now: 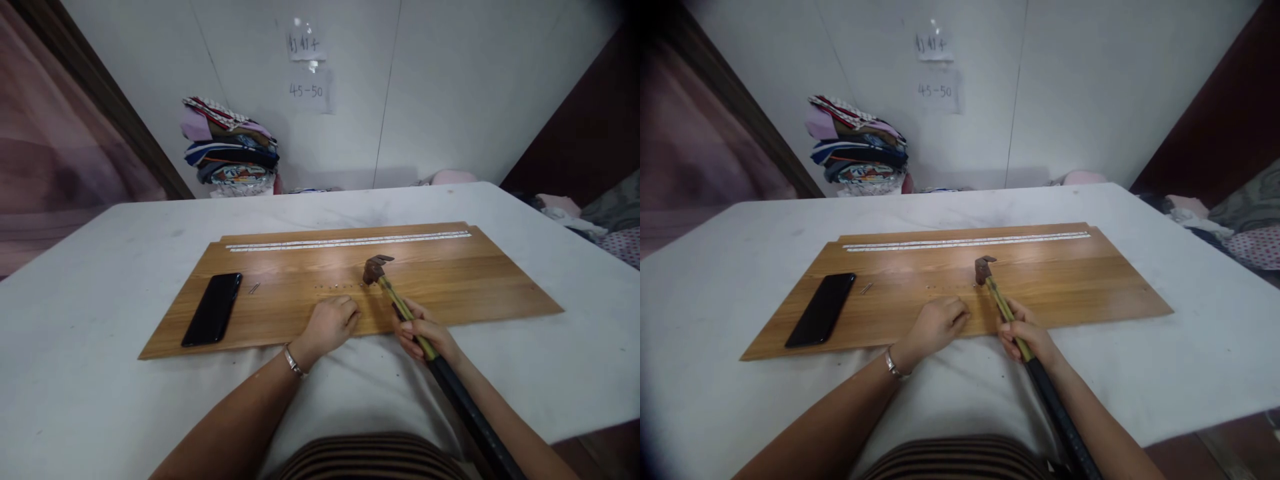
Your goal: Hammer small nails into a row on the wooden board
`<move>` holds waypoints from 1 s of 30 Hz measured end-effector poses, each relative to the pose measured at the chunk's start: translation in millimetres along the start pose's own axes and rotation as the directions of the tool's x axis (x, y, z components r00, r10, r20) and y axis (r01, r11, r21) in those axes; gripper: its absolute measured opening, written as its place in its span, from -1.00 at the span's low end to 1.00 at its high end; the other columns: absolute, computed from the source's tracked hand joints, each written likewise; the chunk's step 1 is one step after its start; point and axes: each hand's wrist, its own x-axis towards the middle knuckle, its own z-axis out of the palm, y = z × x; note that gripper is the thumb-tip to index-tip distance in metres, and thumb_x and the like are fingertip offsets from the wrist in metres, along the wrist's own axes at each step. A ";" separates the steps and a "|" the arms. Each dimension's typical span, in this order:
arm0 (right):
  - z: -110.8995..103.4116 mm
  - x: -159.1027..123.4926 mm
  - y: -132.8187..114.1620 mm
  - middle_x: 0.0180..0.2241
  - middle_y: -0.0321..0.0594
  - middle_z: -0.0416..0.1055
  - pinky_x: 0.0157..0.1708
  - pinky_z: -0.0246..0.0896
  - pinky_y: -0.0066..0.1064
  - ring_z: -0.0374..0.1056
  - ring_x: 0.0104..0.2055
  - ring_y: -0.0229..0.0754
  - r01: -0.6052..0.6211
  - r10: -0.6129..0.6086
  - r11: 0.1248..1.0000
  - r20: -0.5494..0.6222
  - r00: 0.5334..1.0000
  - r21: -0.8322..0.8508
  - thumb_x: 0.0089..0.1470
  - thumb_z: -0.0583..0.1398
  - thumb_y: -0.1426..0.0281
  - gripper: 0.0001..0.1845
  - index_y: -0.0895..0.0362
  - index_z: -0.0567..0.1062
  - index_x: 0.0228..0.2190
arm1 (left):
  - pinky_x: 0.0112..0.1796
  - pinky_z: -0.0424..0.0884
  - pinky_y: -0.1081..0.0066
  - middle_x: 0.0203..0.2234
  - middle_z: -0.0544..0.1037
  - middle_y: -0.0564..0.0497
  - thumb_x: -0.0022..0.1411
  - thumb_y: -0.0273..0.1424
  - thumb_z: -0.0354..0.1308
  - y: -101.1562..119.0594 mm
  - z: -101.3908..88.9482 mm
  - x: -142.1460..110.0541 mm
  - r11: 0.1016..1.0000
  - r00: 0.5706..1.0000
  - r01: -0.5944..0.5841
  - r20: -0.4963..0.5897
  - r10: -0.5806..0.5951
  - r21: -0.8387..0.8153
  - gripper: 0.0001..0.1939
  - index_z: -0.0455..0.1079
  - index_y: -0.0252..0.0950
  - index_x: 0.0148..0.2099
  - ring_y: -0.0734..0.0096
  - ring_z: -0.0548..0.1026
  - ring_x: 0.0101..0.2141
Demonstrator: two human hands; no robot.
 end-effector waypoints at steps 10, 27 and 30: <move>-6.1 4.2 0.7 -0.65 -0.49 0.23 -0.85 -0.02 -0.67 0.02 -0.81 -0.48 0.016 -0.015 1.000 0.031 0.999 -0.019 -0.06 0.21 0.47 -0.75 0.12 0.34 -0.27 | -0.34 0.25 0.47 -0.41 0.47 0.02 0.25 -0.43 0.00 0.7 0.2 0.5 0.997 1.000 0.022 -0.018 -0.023 -0.067 -0.84 0.39 -0.29 -0.32 0.44 0.40 -0.37; 72.4 60.4 -52.0 -0.54 -0.42 0.30 -0.69 0.15 -0.55 0.19 -0.67 -0.37 0.376 -0.436 0.830 -0.060 0.898 -0.412 0.10 0.12 0.29 -0.69 0.08 0.31 -0.10 | -0.63 0.26 0.50 -0.77 0.31 0.08 0.23 0.00 -0.05 40.2 -73.8 85.4 0.193 0.931 0.307 0.252 -0.263 -0.932 -0.50 0.32 -0.34 -0.45 0.50 0.30 -0.73; 88.0 72.3 -43.4 -0.28 -0.26 0.40 -0.50 0.28 -0.45 0.32 -0.47 -0.28 0.429 -0.499 0.702 0.037 0.866 -0.568 0.16 0.07 0.28 -0.47 0.00 0.12 0.15 | -0.64 0.26 0.52 -0.75 0.30 0.10 0.20 -0.07 0.06 31.4 -91.1 94.1 0.055 0.896 0.315 0.278 -0.346 -0.948 -0.59 0.33 -0.34 -0.44 0.51 0.30 -0.73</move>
